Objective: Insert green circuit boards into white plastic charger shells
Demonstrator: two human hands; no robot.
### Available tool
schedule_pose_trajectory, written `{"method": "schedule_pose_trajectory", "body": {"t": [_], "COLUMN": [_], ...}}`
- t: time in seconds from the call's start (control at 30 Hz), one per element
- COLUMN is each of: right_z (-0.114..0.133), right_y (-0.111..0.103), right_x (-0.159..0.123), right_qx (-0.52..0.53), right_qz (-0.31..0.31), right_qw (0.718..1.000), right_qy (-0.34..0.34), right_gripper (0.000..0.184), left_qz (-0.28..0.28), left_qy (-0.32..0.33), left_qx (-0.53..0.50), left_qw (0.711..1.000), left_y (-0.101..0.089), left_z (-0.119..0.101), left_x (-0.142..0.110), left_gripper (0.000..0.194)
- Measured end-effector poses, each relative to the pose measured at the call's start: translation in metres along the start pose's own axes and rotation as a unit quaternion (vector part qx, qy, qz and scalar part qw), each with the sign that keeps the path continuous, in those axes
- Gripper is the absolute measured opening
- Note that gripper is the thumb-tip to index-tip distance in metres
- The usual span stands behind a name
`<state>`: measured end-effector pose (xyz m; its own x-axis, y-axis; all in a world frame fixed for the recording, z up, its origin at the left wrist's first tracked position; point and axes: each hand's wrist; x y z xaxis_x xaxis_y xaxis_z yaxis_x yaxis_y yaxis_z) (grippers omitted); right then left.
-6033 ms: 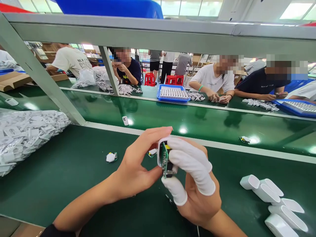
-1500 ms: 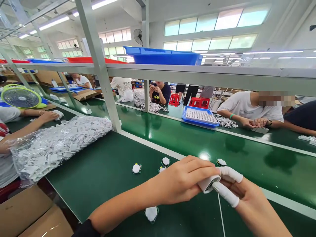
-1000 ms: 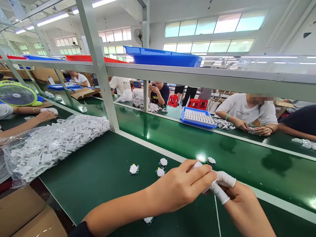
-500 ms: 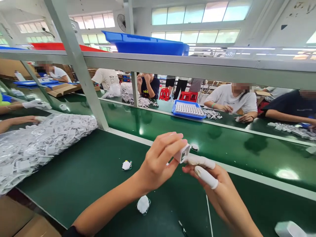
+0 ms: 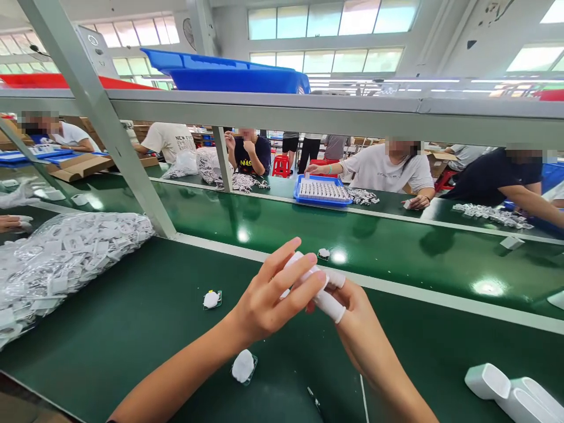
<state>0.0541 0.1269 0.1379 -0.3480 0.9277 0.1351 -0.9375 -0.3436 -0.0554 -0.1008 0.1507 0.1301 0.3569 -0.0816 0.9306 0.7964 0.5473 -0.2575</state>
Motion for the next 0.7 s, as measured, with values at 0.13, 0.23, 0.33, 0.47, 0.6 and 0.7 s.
{"method": "schedule_pose_trajectory", "body": {"t": [0.13,0.23,0.33,0.47,0.6,0.7], "right_z": [-0.004,-0.006,-0.007,-0.011,-0.015,-0.017], "right_y": [0.0,0.0,0.001,-0.001,-0.005,-0.007], "right_x": [0.001,0.001,0.001,0.005,0.012,0.016], "right_qx": [0.017,0.022,0.02,-0.013,-0.047,-0.075], "right_qz": [0.0,0.001,-0.006,-0.016,-0.011,-0.006], "right_qw": [1.0,1.0,1.0,1.0,0.999,0.997], "right_qy": [0.012,0.017,0.011,-0.004,-0.021,-0.019], "right_gripper": [0.017,0.022,0.022,0.017,0.015,0.016], "left_qz": [-0.003,-0.001,0.006,0.037,0.096,0.152], "left_qy": [0.031,0.037,0.023,-0.03,-0.089,-0.097], "left_qx": [0.015,0.015,0.006,-0.02,-0.031,-0.035], "left_qw": [0.999,0.999,1.0,0.999,0.991,0.983], "left_y": [0.002,0.003,0.004,0.004,-0.001,-0.007], "left_z": [-0.004,-0.008,-0.011,-0.012,-0.011,-0.01], "left_x": [0.006,0.007,0.003,-0.007,-0.009,-0.003], "left_gripper": [0.012,0.013,0.017,0.027,0.037,0.039]}}
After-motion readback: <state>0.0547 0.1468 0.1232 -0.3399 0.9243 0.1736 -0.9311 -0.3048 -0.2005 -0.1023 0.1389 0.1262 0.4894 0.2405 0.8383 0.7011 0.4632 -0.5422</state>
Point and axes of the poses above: each hand's wrist, its own x-axis towards the middle knuckle, its own y-axis out of the palm, z = x × y, and after that the axes turned 13 degrees about -x, right-handed
